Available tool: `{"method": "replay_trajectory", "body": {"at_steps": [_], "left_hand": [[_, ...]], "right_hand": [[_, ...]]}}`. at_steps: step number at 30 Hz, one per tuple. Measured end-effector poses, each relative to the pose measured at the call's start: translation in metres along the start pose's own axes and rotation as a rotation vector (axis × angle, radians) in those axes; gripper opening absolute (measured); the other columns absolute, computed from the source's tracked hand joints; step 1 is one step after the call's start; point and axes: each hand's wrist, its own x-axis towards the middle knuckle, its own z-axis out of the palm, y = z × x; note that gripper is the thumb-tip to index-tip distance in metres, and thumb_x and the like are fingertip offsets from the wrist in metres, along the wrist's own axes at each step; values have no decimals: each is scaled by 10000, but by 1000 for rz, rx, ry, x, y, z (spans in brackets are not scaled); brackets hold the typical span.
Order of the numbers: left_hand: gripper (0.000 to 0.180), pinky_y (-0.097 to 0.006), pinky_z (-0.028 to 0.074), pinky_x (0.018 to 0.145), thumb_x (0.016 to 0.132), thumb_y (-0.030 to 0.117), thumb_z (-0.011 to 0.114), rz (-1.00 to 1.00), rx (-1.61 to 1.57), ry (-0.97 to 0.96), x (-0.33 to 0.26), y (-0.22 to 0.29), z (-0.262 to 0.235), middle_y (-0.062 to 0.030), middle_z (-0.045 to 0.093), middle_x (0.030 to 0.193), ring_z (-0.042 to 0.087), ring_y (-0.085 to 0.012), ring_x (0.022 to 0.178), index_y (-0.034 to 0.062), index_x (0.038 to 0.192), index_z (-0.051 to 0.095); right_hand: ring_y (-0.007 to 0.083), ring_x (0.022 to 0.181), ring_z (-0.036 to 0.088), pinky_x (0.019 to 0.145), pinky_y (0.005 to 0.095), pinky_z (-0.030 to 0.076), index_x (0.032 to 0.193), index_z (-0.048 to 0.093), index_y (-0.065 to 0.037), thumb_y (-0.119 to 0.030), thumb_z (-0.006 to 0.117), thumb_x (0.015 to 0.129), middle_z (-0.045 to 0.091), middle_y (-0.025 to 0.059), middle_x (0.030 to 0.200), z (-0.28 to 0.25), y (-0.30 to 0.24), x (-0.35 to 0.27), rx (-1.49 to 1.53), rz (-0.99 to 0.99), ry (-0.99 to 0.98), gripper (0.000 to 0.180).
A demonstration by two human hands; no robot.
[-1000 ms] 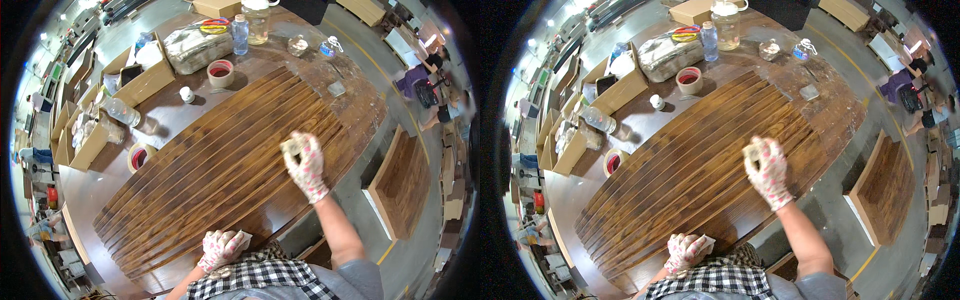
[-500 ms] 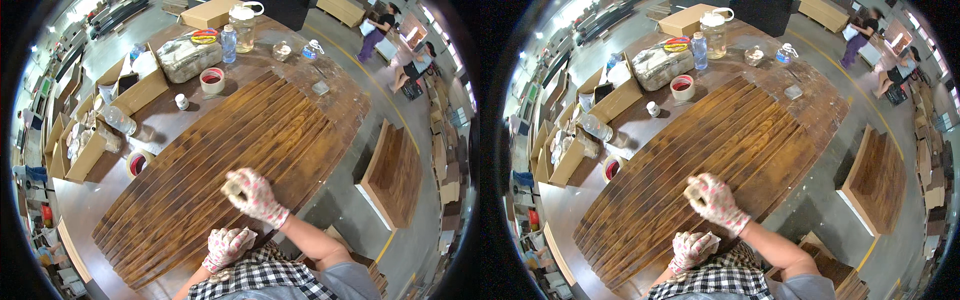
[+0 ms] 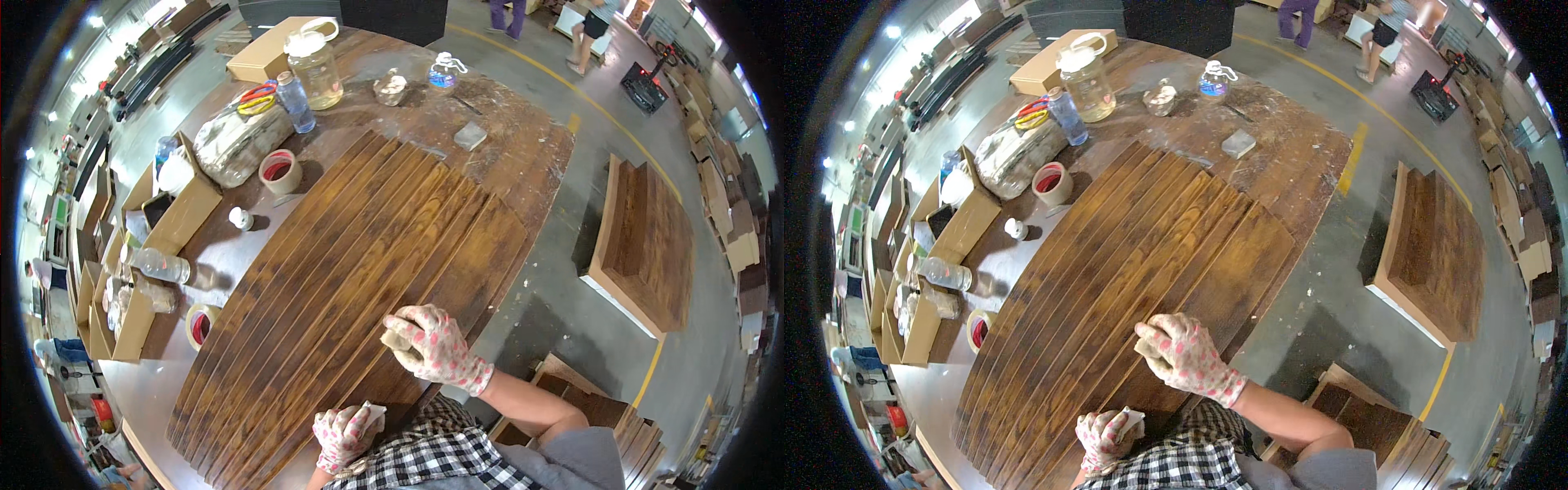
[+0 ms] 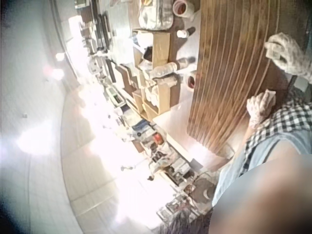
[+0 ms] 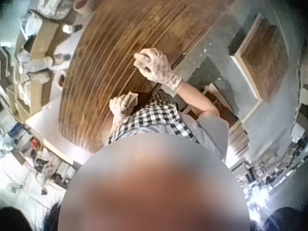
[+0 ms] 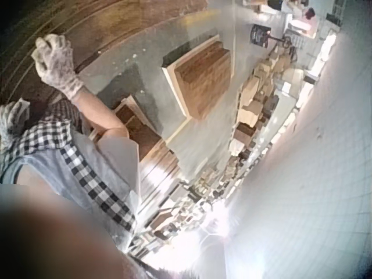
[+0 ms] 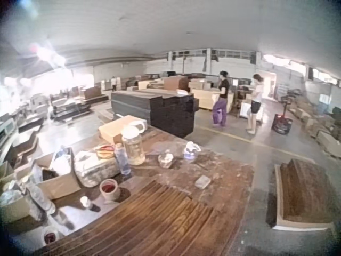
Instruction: Polishing wooden slats using a cloth and small sanding block or wax.
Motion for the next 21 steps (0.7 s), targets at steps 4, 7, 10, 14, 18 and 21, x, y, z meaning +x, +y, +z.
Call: {"method": "replay_trajectory", "body": {"at_steps": [4, 7, 10, 14, 18, 21], "left_hand": [[529, -383, 393, 629, 621, 313, 845, -3, 46, -37, -9, -4, -1, 37, 620, 879, 564, -195, 729, 219, 1088, 614], [533, -387, 395, 634, 614, 266, 827, 8, 48, -38, -14, -7, 5, 33, 622, 883, 571, -202, 735, 218, 1097, 607], [511, -398, 400, 648, 610, 267, 811, -32, 45, -11, -14, -4, 5, 33, 630, 890, 576, -207, 742, 228, 1082, 618], [469, -420, 406, 664, 615, 308, 813, -57, 84, -89, -13, -2, 3, 41, 638, 904, 582, -213, 754, 248, 1047, 639], [509, -414, 384, 628, 650, 237, 816, -36, 39, -109, -6, 0, -2, -7, 625, 874, 557, -233, 705, 213, 1093, 565], [486, -411, 378, 632, 666, 228, 813, -26, 74, -91, -4, 0, -1, -8, 616, 855, 557, -235, 710, 205, 1087, 573]], "right_hand": [[277, 915, 579, 728, 417, 495, 1131, 599, -128, -218, 699, 832, 567, 88, 1028, -17, 36, 19, -97, 42, 112, 328], [284, 923, 572, 715, 421, 505, 1130, 576, -134, -215, 659, 830, 551, 101, 1029, -53, 92, 38, -269, 44, 123, 321], [305, 959, 559, 790, 448, 511, 1042, 610, -113, -206, 612, 873, 589, 130, 1047, -85, 152, 63, -475, -28, 261, 192], [347, 1067, 573, 869, 441, 507, 1206, 595, -109, -208, 654, 861, 563, 146, 1209, -117, 218, 82, -580, 247, 350, 364], [351, 1038, 594, 874, 424, 513, 1216, 583, -97, -153, 674, 842, 570, 157, 1170, -109, 204, 76, -448, 218, 329, 389], [321, 922, 601, 789, 442, 519, 1139, 596, -99, -207, 627, 882, 563, 157, 1037, -89, 169, 61, -421, 195, 331, 281]]}}
